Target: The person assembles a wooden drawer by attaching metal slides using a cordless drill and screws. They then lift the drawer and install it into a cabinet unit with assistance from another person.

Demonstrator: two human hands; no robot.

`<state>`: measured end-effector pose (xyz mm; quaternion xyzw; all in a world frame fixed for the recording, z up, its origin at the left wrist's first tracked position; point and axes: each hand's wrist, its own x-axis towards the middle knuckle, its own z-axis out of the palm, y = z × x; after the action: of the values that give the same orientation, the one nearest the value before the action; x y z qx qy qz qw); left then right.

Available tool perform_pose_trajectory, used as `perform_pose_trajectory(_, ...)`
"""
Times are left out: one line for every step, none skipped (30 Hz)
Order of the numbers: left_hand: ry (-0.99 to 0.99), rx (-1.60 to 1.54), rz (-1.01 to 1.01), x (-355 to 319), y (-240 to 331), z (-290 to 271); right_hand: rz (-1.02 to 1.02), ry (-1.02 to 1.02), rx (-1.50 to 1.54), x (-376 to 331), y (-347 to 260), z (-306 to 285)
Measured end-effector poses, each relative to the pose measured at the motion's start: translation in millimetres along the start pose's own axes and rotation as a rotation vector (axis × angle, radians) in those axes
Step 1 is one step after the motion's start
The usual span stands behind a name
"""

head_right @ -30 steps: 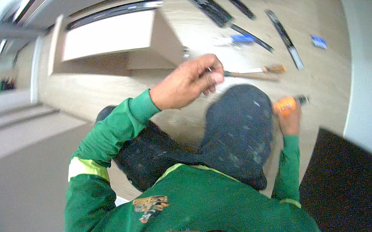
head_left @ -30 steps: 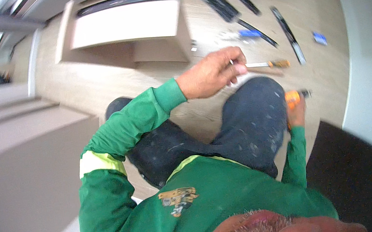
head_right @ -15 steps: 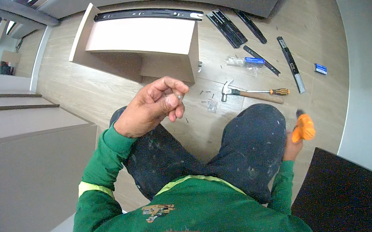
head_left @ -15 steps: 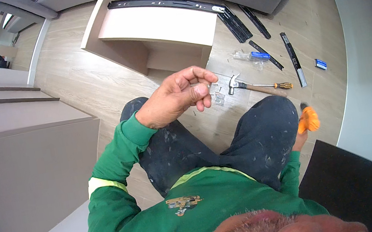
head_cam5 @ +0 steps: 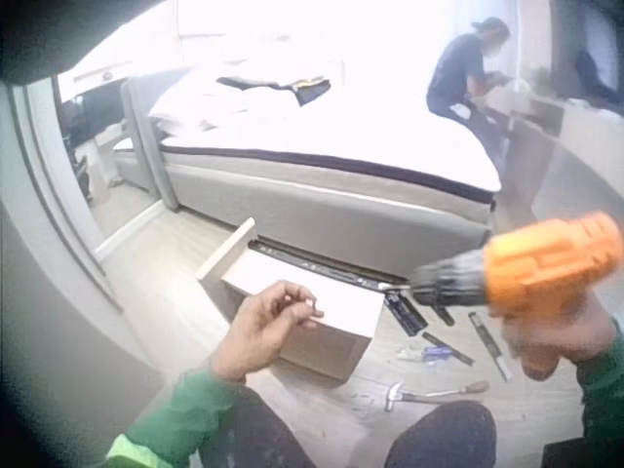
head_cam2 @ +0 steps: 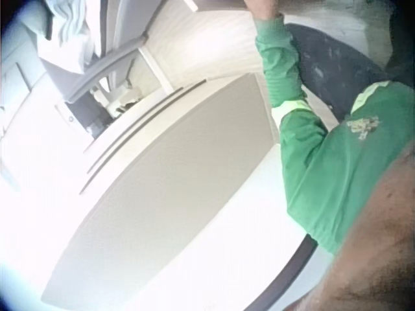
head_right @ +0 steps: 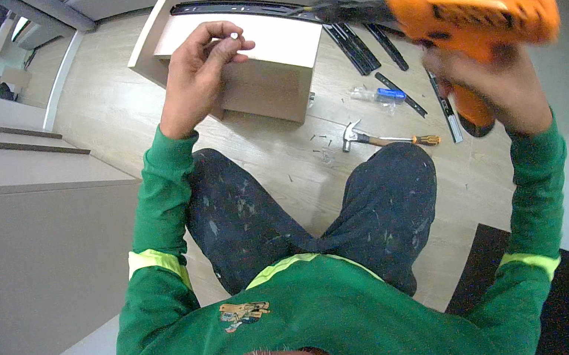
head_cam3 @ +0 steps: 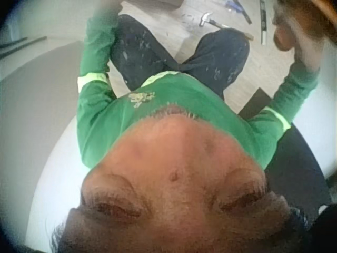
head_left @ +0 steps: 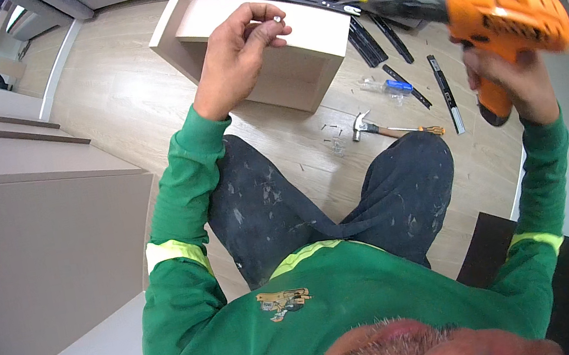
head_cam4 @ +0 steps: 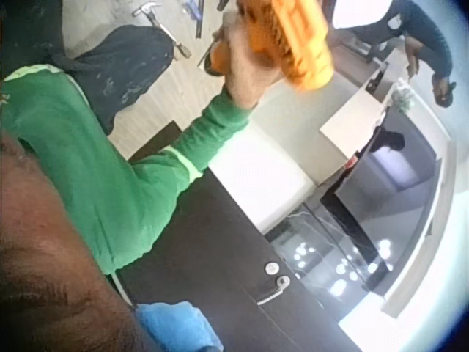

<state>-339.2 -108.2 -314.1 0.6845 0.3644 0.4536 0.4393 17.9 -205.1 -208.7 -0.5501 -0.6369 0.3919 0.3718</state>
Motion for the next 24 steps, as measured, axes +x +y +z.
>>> perform_pose_trajectory(0.016, -0.008, 0.025, 4, -1, -3, -0.03, -0.054, -0.007, 12, -12, 7)
perform_pose_trajectory(0.017, 0.001, 0.033, 7, -1, -7, -0.058, -0.108, -0.012, 24, -22, 15)
perform_pose_trajectory(0.02, 0.001, 0.042, 8, -4, -9, -0.115, -0.128, -0.037, 34, -31, 23)
perform_pose_trajectory(0.021, 0.005, 0.054, 9, -4, -10, -0.112, -0.165, -0.027, 43, -37, 27)
perform_pose_trajectory(0.022, 0.021, 0.064, 9, -4, -10, -0.122, -0.182, -0.057, 51, -41, 30)
perform_pose_trajectory(0.022, 0.035, 0.074, 10, -5, -9, -0.13, -0.198, -0.088, 56, -44, 33)
perform_pose_trajectory(0.022, 0.05, 0.083, 10, -7, -8, -0.138, -0.193, -0.092, 59, -45, 37)
perform_pose_trajectory(0.021, 0.048, 0.081, 10, -10, -8, -0.145, -0.188, -0.094, 61, -45, 40)
perform_pose_trajectory(0.02, 0.045, 0.077, 11, -12, -8, -0.149, -0.183, -0.095, 64, -45, 43)
perform_pose_trajectory(0.019, 0.043, 0.073, 11, -14, -8, -0.141, -0.19, -0.112, 67, -45, 44)
perform_pose_trajectory(0.016, 0.045, 0.075, 11, -16, -9, -0.132, -0.196, -0.128, 69, -44, 45)
perform_pose_trajectory(0.012, 0.05, 0.079, 11, -17, -10, -0.125, -0.201, -0.142, 71, -44, 45)
perform_pose_trajectory(0.008, 0.056, 0.082, 11, -18, -11, -0.115, -0.218, -0.138, 73, -44, 46)
perform_pose_trajectory(0.011, 0.056, 0.086, 11, -19, -11, -0.106, -0.234, -0.134, 74, -45, 46)
perform_pose_trajectory(0.012, 0.054, 0.089, 10, -21, -11, -0.093, -0.25, -0.13, 75, -44, 47)
perform_pose_trajectory(0.014, 0.052, 0.092, 10, -22, -11, -0.086, -0.251, -0.139, 75, -44, 47)
perform_pose_trajectory(0.008, 0.053, 0.082, 9, -23, -10, -0.078, -0.253, -0.148, 75, -44, 47)
perform_pose_trajectory(0.003, 0.055, 0.073, 9, -23, -10, -0.072, -0.255, -0.156, 76, -45, 48)
perform_pose_trajectory(-0.001, 0.057, 0.065, 8, -23, -10, -0.062, -0.266, -0.184, 76, -47, 47)
perform_pose_trajectory(-0.007, 0.081, 0.075, 8, -21, -10, -0.053, -0.277, -0.212, 76, -49, 47)
perform_pose_trajectory(-0.012, 0.106, 0.082, 6, -21, -10, -0.042, -0.289, -0.239, 77, -51, 47)
perform_pose_trajectory(-0.018, 0.129, 0.09, 5, -20, -10, -0.059, -0.301, -0.256, 77, -54, 47)
perform_pose_trajectory(-0.013, 0.129, 0.098, 5, -22, -9, -0.076, -0.313, -0.275, 78, -56, 47)
perform_pose_trajectory(-0.008, 0.141, 0.1, 5, -23, -8, -0.098, -0.329, -0.282, 79, -58, 48)
